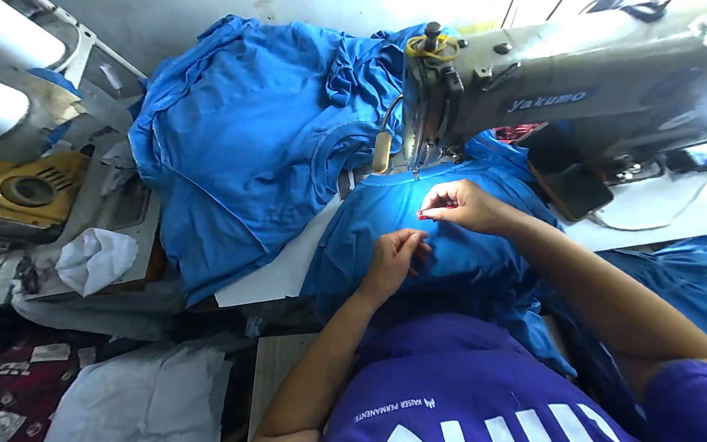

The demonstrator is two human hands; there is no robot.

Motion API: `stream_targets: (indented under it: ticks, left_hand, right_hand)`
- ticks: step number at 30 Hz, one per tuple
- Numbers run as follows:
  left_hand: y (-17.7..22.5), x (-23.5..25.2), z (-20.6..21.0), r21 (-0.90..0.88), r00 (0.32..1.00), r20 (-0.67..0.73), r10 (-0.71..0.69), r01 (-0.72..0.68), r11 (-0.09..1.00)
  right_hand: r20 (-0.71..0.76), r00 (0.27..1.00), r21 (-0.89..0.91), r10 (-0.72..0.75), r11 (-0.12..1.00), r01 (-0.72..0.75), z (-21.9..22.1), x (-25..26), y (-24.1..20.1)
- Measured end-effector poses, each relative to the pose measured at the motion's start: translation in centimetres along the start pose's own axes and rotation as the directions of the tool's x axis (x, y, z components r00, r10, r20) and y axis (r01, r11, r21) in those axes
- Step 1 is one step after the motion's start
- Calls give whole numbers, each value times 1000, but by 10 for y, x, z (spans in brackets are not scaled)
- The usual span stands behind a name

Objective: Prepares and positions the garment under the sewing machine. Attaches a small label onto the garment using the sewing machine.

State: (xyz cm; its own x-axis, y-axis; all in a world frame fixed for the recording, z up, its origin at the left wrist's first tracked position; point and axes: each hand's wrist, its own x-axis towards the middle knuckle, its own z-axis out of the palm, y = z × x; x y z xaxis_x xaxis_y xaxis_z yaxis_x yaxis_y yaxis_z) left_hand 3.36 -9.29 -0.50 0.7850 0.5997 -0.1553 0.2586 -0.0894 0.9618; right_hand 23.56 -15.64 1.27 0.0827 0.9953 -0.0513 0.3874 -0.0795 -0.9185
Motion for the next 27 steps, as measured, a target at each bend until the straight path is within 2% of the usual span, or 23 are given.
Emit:
stream_targets:
  ticks: [1, 3, 4, 6, 8, 15, 22, 27]
  left_hand:
    - [-1, 0, -3, 161, 996, -20, 84, -79, 984]
    - [-6, 5, -11, 440, 935, -110, 338, -259, 860]
    - [-6, 9, -16, 512, 891, -135, 433, -311, 801]
    - [-3, 15, -19, 524, 817, -184, 546, -388, 758]
    - [-1, 16, -14, 458, 795, -215, 568, -432, 777]
    - [-12, 20, 4, 293, 803, -285, 524, -448, 845]
    - [-14, 21, 7, 345, 760, -306, 573, -472, 811]
    - [-15, 21, 4, 316, 783, -284, 554, -469, 825]
  right_hand:
    - [23, 1000, 10, 21, 1000, -21, -3, 1, -1]
    - [57, 998, 35, 41, 998, -43, -6, 1, -2]
    - [62, 997, 45, 42, 998, -45, -6, 0, -2]
    - [59, 998, 47, 34, 998, -37, -4, 0, -1]
    - [52, 998, 41, 47, 998, -49, -2, -1, -2]
    - [-46, 999, 38, -5, 999, 7, 11, -11, -4]
    - [-160, 982, -109, -96, 991, 79, 25, -17, 1]
    - [-161, 977, -169, -138, 979, 110, 24, -18, 3]
